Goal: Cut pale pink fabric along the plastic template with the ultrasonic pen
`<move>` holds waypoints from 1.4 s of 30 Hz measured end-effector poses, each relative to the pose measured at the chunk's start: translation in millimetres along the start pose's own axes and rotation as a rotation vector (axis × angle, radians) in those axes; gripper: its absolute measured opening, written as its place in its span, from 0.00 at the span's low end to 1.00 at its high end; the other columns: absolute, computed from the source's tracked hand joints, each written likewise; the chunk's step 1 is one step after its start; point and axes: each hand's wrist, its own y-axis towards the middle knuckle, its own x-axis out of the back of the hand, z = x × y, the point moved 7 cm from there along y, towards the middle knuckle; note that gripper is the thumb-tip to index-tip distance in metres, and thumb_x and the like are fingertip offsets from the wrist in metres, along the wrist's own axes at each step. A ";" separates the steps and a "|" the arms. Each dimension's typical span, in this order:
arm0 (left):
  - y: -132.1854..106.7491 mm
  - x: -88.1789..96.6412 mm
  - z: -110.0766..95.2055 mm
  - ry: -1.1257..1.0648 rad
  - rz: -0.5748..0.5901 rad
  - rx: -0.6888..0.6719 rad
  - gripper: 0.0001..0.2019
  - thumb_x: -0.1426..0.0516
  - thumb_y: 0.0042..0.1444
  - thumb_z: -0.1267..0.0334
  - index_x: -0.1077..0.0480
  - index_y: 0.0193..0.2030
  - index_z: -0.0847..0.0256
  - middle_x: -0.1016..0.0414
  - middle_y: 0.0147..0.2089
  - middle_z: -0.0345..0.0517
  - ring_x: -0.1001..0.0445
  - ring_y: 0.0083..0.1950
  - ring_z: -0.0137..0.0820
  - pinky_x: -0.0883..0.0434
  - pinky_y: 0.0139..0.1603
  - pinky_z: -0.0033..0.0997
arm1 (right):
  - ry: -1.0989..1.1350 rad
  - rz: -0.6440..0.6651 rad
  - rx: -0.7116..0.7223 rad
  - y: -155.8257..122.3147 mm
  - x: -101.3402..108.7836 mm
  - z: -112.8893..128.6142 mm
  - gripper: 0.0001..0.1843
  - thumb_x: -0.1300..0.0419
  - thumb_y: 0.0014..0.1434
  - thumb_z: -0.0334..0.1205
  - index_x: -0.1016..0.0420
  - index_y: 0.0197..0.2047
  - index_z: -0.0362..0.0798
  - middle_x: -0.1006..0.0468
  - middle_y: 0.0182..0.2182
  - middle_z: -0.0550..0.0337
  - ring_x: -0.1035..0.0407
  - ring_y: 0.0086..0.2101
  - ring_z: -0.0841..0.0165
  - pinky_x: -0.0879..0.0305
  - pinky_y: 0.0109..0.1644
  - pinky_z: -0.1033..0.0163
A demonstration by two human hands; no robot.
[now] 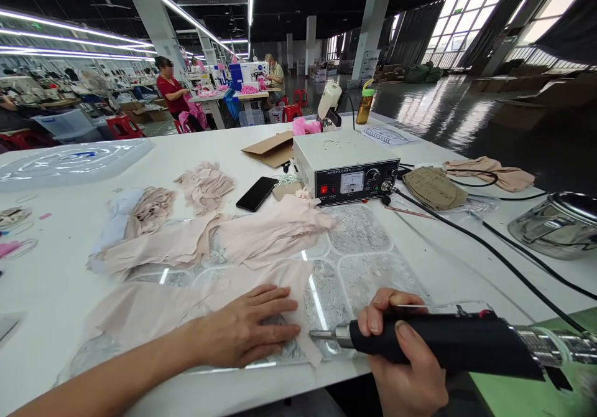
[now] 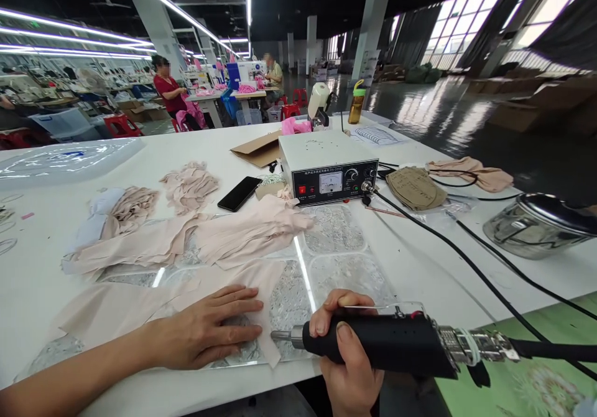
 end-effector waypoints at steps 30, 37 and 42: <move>1.6 0.4 -0.1 0.088 -0.129 0.042 0.17 0.48 0.68 0.65 0.33 0.61 0.61 0.28 0.58 0.56 0.37 0.67 0.45 0.35 0.66 0.48 | 0.016 0.132 0.008 -0.5 -12.4 -11.2 0.05 0.42 0.59 0.41 0.30 0.39 0.53 0.31 0.32 0.64 0.33 0.23 0.74 0.33 0.27 0.63; 0.8 -2.2 -0.2 0.047 -0.132 0.058 0.16 0.48 0.68 0.65 0.32 0.60 0.62 0.29 0.57 0.57 0.38 0.67 0.46 0.37 0.66 0.51 | -0.006 0.129 -0.012 -1.8 -10.5 -10.5 0.05 0.42 0.59 0.41 0.30 0.40 0.53 0.33 0.32 0.64 0.34 0.24 0.75 0.33 0.27 0.64; 1.3 -3.4 -1.1 0.044 -0.093 0.051 0.16 0.47 0.68 0.65 0.33 0.60 0.63 0.30 0.59 0.58 0.39 0.68 0.47 0.38 0.67 0.52 | -0.018 0.135 -0.030 -4.2 -10.2 -8.9 0.05 0.43 0.59 0.42 0.31 0.39 0.53 0.33 0.32 0.64 0.35 0.23 0.75 0.32 0.27 0.63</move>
